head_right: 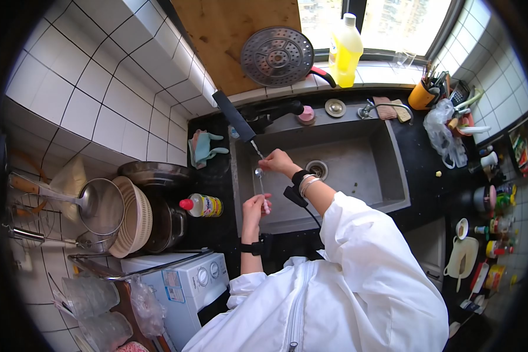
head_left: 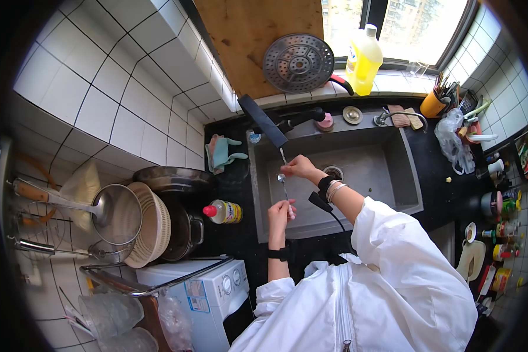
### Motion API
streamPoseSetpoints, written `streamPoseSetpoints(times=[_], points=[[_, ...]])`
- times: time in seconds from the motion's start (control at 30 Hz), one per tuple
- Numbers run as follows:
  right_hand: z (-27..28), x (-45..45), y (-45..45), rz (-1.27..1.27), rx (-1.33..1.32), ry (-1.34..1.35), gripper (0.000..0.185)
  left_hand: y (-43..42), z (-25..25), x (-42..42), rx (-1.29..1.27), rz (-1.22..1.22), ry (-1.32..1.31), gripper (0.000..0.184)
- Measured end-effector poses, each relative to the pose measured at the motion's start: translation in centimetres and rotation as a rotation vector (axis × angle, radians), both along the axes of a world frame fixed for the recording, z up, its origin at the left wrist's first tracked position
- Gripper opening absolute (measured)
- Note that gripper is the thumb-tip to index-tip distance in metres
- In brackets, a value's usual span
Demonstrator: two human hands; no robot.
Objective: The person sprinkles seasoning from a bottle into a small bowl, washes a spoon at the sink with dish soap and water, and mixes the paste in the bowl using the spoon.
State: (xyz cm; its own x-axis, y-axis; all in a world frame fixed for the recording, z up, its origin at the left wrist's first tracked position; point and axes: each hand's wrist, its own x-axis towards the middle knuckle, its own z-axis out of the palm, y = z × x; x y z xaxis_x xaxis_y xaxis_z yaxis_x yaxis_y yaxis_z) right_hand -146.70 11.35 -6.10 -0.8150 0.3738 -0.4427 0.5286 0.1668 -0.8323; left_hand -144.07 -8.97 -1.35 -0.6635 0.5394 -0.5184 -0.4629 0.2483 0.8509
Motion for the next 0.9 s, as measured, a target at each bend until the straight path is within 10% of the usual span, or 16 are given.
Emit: streamPoseSetpoints(times=[0.17,0.9], points=[[-0.2,0.5,-0.8,0.055,0.348,0.053,0.026,-0.9,-0.7,0.3,-0.010,0.002,-0.002,0.025],[-5.1,2.0,-1.1,0.134,0.124,0.152,0.034,-3.5,-0.3,1.8,0.093,0.041,-0.048,0.025]])
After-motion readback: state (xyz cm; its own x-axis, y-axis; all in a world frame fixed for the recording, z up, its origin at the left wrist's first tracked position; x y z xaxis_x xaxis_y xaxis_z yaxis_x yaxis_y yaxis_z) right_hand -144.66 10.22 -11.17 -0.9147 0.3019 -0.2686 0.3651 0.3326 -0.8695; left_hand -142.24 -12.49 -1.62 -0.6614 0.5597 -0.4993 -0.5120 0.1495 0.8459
